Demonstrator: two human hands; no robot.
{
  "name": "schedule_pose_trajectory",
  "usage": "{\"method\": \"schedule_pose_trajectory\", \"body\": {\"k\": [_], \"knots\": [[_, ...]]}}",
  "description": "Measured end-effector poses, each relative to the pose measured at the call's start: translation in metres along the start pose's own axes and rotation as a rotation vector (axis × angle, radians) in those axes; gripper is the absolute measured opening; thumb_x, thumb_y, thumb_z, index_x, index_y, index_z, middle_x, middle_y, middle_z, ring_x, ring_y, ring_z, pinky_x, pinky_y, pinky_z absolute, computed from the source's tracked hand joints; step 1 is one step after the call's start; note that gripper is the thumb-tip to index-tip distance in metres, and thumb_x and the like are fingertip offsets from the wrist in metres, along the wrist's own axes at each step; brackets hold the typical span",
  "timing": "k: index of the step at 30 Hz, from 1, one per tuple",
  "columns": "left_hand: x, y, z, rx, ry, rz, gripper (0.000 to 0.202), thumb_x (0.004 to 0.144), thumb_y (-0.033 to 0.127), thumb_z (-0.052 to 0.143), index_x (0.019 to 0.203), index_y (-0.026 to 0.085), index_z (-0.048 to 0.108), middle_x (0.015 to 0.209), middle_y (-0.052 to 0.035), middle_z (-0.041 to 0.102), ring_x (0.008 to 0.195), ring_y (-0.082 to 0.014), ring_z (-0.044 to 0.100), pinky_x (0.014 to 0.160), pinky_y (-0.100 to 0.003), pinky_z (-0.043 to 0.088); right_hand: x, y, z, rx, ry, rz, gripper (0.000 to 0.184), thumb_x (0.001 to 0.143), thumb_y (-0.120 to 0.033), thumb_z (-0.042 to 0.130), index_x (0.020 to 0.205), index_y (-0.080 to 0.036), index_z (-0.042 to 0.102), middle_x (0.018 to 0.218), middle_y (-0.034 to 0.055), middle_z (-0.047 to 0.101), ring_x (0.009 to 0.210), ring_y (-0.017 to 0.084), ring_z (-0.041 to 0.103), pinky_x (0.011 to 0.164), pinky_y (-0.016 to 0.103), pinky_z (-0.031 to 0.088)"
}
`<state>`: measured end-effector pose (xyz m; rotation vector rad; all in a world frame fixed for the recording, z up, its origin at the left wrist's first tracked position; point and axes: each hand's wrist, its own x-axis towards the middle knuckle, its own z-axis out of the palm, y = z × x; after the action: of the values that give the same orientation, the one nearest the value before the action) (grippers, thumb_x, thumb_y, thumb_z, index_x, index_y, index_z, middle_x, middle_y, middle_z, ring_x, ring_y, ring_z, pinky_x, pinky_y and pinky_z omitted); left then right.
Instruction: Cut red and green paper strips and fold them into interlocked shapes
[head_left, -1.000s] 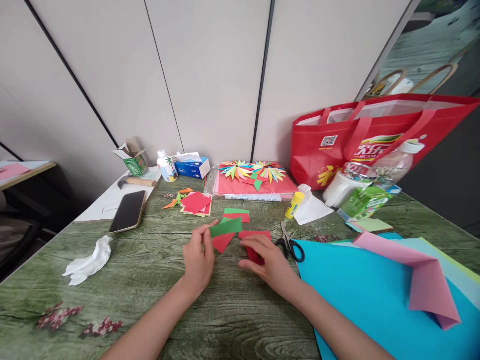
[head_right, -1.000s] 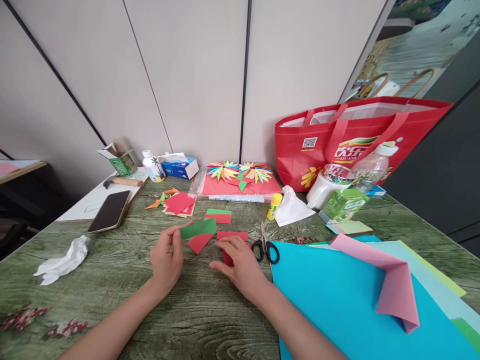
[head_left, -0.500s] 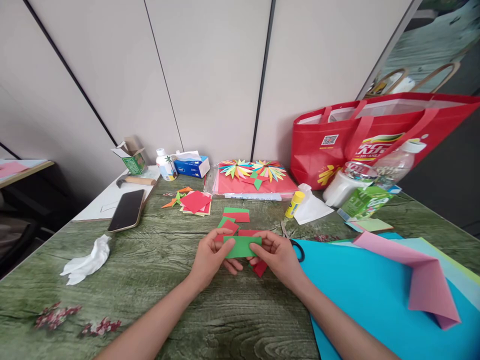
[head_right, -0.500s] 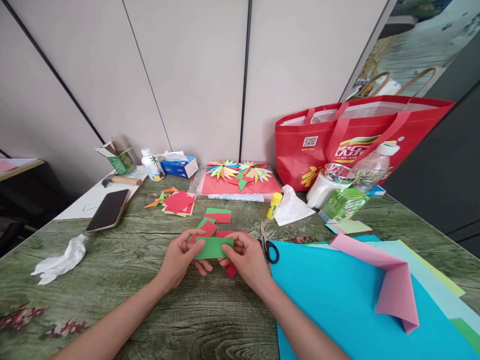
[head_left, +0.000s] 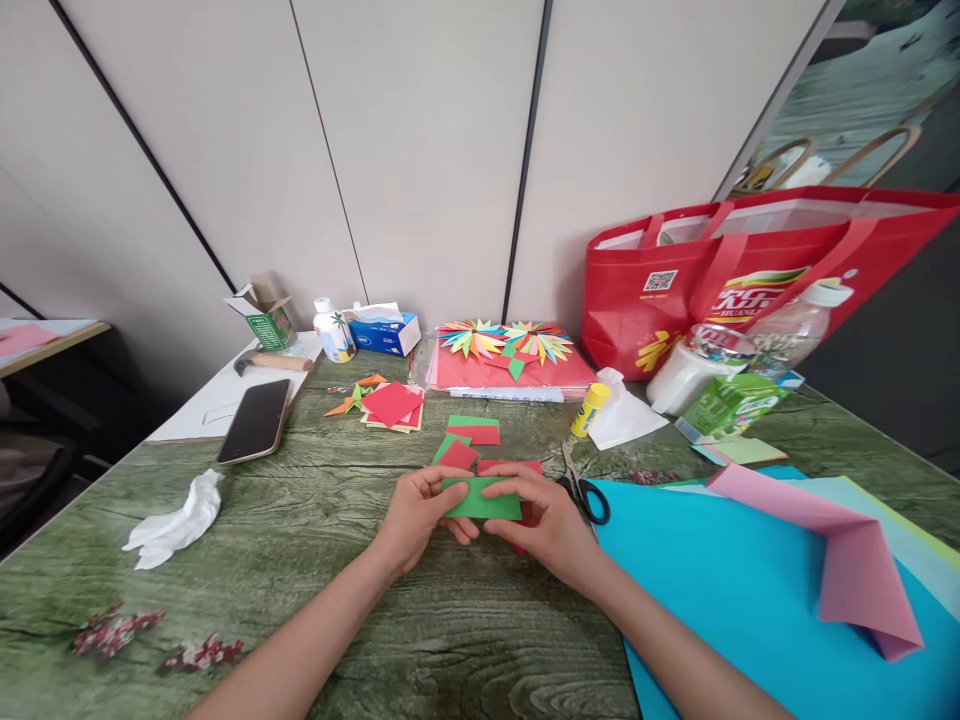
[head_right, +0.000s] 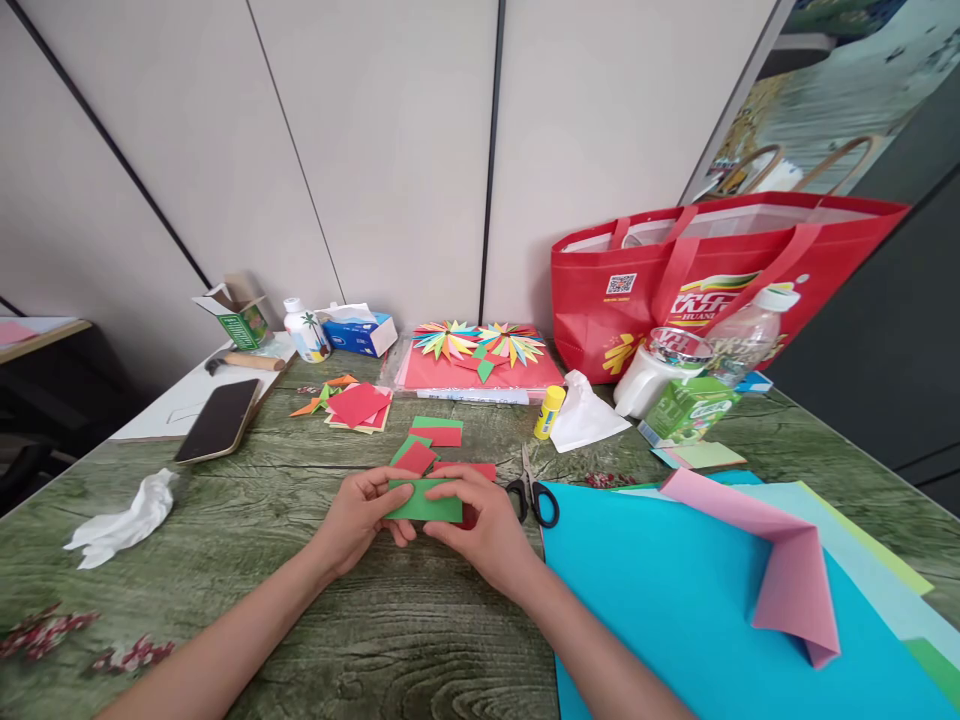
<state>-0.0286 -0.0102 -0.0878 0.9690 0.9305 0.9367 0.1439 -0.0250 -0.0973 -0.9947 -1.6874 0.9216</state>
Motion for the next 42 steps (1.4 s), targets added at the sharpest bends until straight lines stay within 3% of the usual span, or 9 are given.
{"method": "schedule_pose_trajectory", "body": {"k": [5,9,13,17,26,33,42], "knots": [[-0.002,0.000,0.002,-0.031,-0.059,0.010,0.046,0.068,0.039,0.065,0.103,0.011,0.053,0.060,-0.0042,0.066,0.047,-0.0175,0.063,0.042,-0.025,0.050,0.002,0.002,-0.001,-0.015,0.050,0.001,0.013,0.068,-0.024,0.068,0.080,-0.021,0.066,0.100,0.0075,0.063,0.093,0.022,0.059,0.081,0.037,0.046],[-0.003,0.001,0.005,-0.012,-0.102,0.049,0.066,0.054,0.027,0.077,0.112,0.016,0.047,0.079,-0.0056,0.067,0.061,-0.0209,0.066,0.048,-0.027,0.052,0.002,0.002,-0.001,0.031,0.093,0.078,0.020,0.069,-0.024,0.066,0.089,-0.020,0.064,0.096,0.0069,0.065,0.092,0.022,0.060,0.078,0.035,0.049],[-0.004,0.002,0.007,0.069,-0.016,0.047,0.043,0.056,0.023,0.075,0.094,0.013,0.057,0.072,-0.0043,0.068,0.062,-0.0191,0.066,0.053,-0.027,0.053,0.000,0.002,0.002,0.169,0.089,0.184,0.032,0.069,-0.026,0.066,0.099,-0.021,0.060,0.100,0.0068,0.065,0.087,0.022,0.063,0.073,0.034,0.053],[-0.004,0.000,0.008,0.074,0.048,0.069,0.029,0.060,0.025,0.072,0.084,0.012,0.060,0.069,-0.0043,0.069,0.061,-0.0181,0.066,0.060,-0.030,0.055,-0.001,0.005,0.004,0.184,0.119,0.198,0.028,0.068,-0.027,0.067,0.094,-0.020,0.063,0.098,0.0074,0.067,0.089,0.023,0.063,0.077,0.037,0.052],[-0.004,-0.005,0.010,0.012,0.055,0.031,0.030,0.059,0.025,0.074,0.084,0.011,0.063,0.070,-0.0051,0.071,0.064,-0.0196,0.067,0.069,-0.033,0.055,0.000,0.008,0.002,-0.008,0.137,0.111,0.013,0.069,-0.024,0.066,0.081,-0.020,0.068,0.083,0.0048,0.070,0.080,0.022,0.063,0.071,0.036,0.052],[-0.003,-0.007,0.007,-0.033,0.027,0.009,0.028,0.061,0.024,0.073,0.083,0.010,0.065,0.074,-0.0067,0.072,0.066,-0.0187,0.067,0.069,-0.032,0.055,-0.001,0.004,0.006,0.108,0.161,0.200,0.012,0.067,-0.024,0.066,0.078,-0.019,0.066,0.074,0.0034,0.068,0.061,0.018,0.064,0.053,0.028,0.054],[-0.002,-0.008,0.007,-0.036,0.061,-0.022,0.028,0.058,0.025,0.075,0.077,0.007,0.065,0.069,-0.0081,0.071,0.065,-0.0198,0.067,0.067,-0.031,0.056,-0.001,0.005,0.006,0.134,0.162,0.241,0.015,0.066,-0.028,0.067,0.075,-0.017,0.067,0.070,0.0035,0.067,0.051,0.015,0.062,0.048,0.026,0.052]]}}
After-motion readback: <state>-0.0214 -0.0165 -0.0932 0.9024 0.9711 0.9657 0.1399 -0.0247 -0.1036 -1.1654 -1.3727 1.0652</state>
